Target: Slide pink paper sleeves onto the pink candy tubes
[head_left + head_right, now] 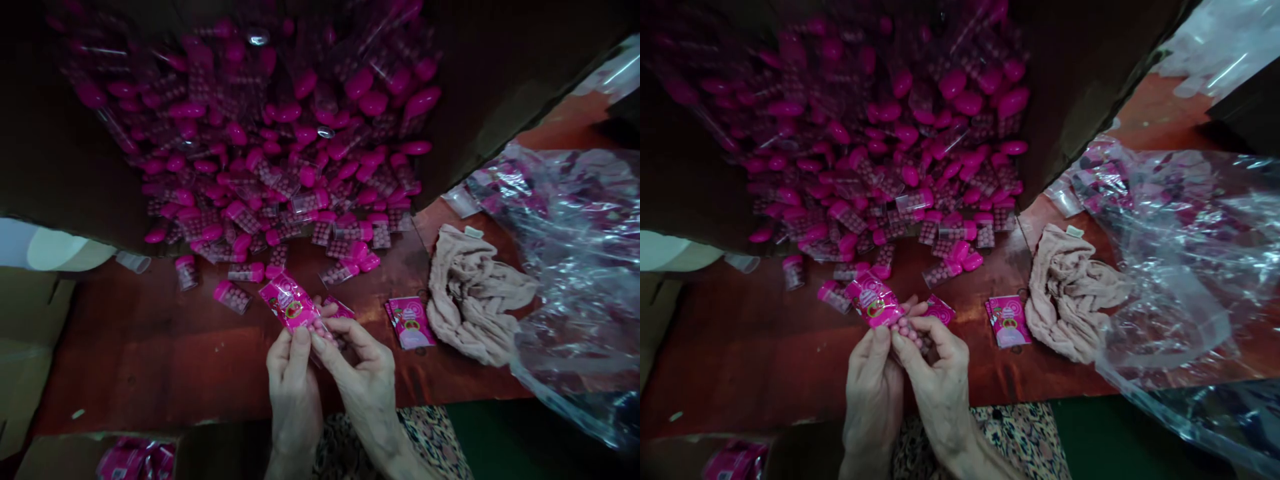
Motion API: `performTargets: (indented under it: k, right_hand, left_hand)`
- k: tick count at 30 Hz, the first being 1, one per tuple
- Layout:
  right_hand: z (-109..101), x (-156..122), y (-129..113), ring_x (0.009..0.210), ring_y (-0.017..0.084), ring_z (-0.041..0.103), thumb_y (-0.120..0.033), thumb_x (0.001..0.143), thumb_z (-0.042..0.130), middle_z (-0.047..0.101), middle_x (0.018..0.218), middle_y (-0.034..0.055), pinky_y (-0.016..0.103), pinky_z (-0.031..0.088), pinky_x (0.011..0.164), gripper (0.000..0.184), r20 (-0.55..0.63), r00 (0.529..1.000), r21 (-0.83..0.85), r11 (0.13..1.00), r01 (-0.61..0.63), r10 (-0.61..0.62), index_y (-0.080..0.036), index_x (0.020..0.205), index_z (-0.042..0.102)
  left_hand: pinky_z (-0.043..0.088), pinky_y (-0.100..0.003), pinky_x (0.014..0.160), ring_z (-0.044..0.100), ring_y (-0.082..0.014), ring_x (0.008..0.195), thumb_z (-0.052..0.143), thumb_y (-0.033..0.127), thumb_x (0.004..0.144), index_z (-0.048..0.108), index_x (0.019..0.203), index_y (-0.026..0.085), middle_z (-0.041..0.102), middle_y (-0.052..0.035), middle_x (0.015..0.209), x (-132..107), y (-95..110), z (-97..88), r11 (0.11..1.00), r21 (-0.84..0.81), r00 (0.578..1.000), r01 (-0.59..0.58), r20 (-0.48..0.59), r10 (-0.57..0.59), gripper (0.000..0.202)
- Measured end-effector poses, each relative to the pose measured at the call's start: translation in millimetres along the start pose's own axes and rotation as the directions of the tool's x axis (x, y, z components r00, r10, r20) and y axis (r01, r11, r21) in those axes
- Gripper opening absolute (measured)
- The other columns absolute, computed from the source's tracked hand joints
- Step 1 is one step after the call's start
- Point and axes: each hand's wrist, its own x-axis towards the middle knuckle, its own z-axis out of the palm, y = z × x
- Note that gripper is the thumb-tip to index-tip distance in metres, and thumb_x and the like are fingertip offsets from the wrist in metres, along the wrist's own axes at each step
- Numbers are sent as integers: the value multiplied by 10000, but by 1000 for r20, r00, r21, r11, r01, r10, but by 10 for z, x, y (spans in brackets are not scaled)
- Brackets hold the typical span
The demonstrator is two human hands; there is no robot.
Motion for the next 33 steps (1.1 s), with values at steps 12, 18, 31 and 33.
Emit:
performTargets:
  k: [12,18,31,33]
  right_hand:
    - [21,78,-6,662,116,655,-80,551,755,710,731,-21,194,546,648,296,203,961,271,932,-242,190,-199,815,693]
    - [10,77,-41,520,77,614,-40,465,793,677,582,-52,135,526,523,238,54,983,299,937,-182,174,-187,609,673]
    - [-6,132,-3,242,92,501,-195,510,754,567,360,-83,186,449,309,255,199,916,245,887,-391,349,-196,445,507]
    - [-10,130,23,243,87,493,-217,550,730,561,357,-90,180,426,310,245,208,918,207,903,-378,337,-204,447,508]
  left_hand:
    - [487,-376,843,641,-237,922,562,321,817,702,924,120,709,-136,929,135,146,-69,999,-18,996,30,82,-28,267]
    - [496,-331,815,651,-186,800,664,296,734,707,828,140,709,-84,835,37,43,-13,996,-43,997,73,38,-72,187]
    - [438,-193,576,504,-80,570,646,288,748,720,800,161,709,-81,859,-77,-34,-70,993,-25,992,114,67,-112,156]
    - [407,-169,536,487,-67,572,627,271,770,722,835,160,705,-93,931,-88,-42,-93,993,-16,990,116,82,-115,160]
